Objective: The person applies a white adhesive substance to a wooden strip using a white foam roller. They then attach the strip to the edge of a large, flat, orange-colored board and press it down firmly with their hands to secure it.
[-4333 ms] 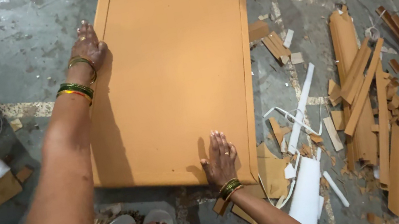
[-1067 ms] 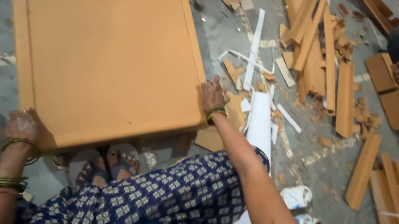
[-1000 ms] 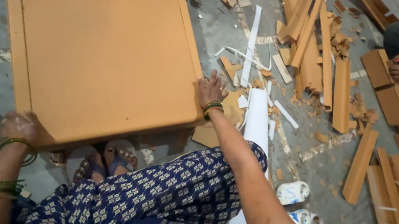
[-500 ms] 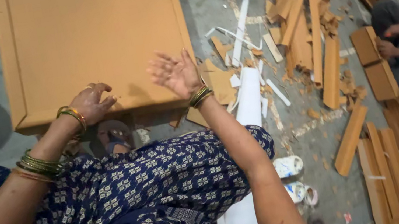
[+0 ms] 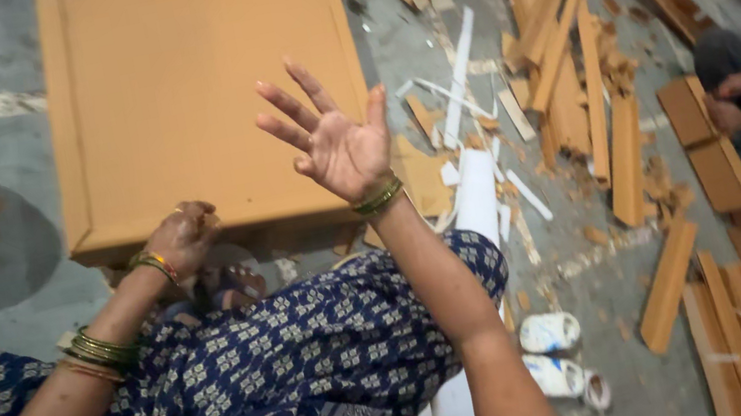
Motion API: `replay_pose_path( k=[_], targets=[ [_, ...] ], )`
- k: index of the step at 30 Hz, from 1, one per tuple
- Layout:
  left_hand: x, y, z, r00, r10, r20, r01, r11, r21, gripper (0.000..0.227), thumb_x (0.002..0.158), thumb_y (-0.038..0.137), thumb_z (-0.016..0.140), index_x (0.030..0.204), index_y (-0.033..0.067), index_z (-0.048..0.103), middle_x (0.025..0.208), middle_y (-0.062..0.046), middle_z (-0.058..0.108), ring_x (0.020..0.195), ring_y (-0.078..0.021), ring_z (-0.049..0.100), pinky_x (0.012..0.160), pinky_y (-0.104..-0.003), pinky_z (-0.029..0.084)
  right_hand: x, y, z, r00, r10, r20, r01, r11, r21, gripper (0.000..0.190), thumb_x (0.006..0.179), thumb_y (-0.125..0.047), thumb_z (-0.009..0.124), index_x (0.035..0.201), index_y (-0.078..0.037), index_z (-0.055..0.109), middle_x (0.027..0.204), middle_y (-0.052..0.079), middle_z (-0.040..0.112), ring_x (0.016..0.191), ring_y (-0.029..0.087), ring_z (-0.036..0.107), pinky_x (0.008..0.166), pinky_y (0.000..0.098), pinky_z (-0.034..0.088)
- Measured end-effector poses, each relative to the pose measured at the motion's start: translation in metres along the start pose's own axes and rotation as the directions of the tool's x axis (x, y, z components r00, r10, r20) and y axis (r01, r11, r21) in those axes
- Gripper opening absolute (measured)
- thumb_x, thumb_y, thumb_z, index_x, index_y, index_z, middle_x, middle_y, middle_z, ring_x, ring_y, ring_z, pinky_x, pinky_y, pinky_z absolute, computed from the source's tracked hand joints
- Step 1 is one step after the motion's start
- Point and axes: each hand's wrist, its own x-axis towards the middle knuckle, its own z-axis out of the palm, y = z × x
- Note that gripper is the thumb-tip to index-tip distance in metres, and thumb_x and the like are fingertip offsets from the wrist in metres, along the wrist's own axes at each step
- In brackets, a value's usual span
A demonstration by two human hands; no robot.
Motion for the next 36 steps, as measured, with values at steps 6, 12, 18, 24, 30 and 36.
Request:
replay_pose_path(
  k=[6, 12, 18, 24, 30, 36],
  targets=[
    [0.009, 0.024, -0.011, 0.994, -0.032, -0.101, 0.014, 0.984, -0.176, 0.055, 0.098, 0.04, 0.059, 0.135, -0.0011, 0.056, 0.129, -0.024, 0.066, 0.121, -0.0386, 0.063, 0.104, -0.045, 0.05, 0.001, 0.008, -0.026, 0.996, -0.069, -0.055, 0.067, 0.997, -0.048, 0.109, 0.091, -0.093, 0.026, 0.169, -0.017, 0.019, 0.17, 0.021, 0.025, 0.152, 0.044, 0.034, 0.108, 0.0575, 0.05],
    [-0.011, 0.137, -0.046, 0.863, 0.359, -0.354, -0.335, 0.933, 0.131, 0.068, 0.095, 0.035, 0.058, 0.148, -0.0043, 0.043, 0.148, -0.028, 0.05, 0.135, -0.0421, 0.049, 0.111, -0.049, 0.04, -0.019, 0.05, -0.109, 0.859, -0.241, -0.452, 0.281, 0.959, 0.023, 0.098, 0.099, -0.082, 0.021, 0.16, -0.005, 0.031, 0.159, 0.024, 0.038, 0.144, 0.044, 0.041, 0.119, 0.0609, 0.035],
    [-0.041, 0.202, -0.032, 0.848, 0.52, 0.108, -0.531, 0.831, 0.167, 0.073, 0.083, 0.037, 0.068, 0.146, 0.0067, 0.045, 0.149, -0.024, 0.045, 0.138, -0.0376, 0.042, 0.116, -0.051, 0.031, -0.028, 0.046, -0.139, 0.869, -0.222, -0.442, 0.244, 0.97, -0.006, 0.099, 0.096, -0.078, 0.019, 0.159, -0.002, 0.031, 0.158, 0.031, 0.037, 0.141, 0.045, 0.041, 0.115, 0.0557, 0.038],
    [-0.01, 0.189, -0.025, 0.953, 0.12, 0.279, -0.187, 0.955, 0.23, 0.049, 0.099, 0.039, 0.056, 0.143, 0.0194, 0.047, 0.143, -0.009, 0.056, 0.141, -0.0292, 0.044, 0.12, -0.044, 0.034, -0.035, 0.017, -0.163, 0.863, -0.31, -0.399, 0.323, 0.946, -0.036, 0.092, 0.099, -0.074, 0.024, 0.156, -0.003, 0.038, 0.159, 0.029, 0.036, 0.145, 0.043, 0.038, 0.119, 0.0542, 0.034],
    [0.02, 0.099, -0.008, 0.998, -0.008, -0.056, 0.012, 0.997, 0.076, 0.05, 0.096, 0.011, 0.05, 0.146, 0.0166, 0.045, 0.126, -0.012, 0.066, 0.112, -0.032, 0.065, 0.098, -0.045, 0.052, -0.039, -0.03, -0.151, 0.894, -0.39, -0.223, 0.4, 0.917, 0.0, 0.088, 0.1, -0.074, 0.029, 0.156, -0.007, 0.038, 0.162, 0.023, 0.036, 0.149, 0.04, 0.036, 0.121, 0.0538, 0.032],
    [0.033, 0.075, -0.005, 0.941, 0.086, -0.327, -0.106, 0.993, -0.045, 0.047, 0.095, 0.003, 0.048, 0.14, 0.0169, 0.052, 0.106, -0.008, 0.074, 0.093, -0.0322, 0.071, 0.082, -0.046, 0.058, -0.033, -0.035, -0.123, 0.931, -0.356, -0.083, 0.362, 0.929, 0.07, 0.085, 0.101, -0.071, 0.035, 0.159, -0.009, 0.04, 0.164, 0.021, 0.037, 0.15, 0.04, 0.035, 0.122, 0.0548, 0.031]
  ],
)
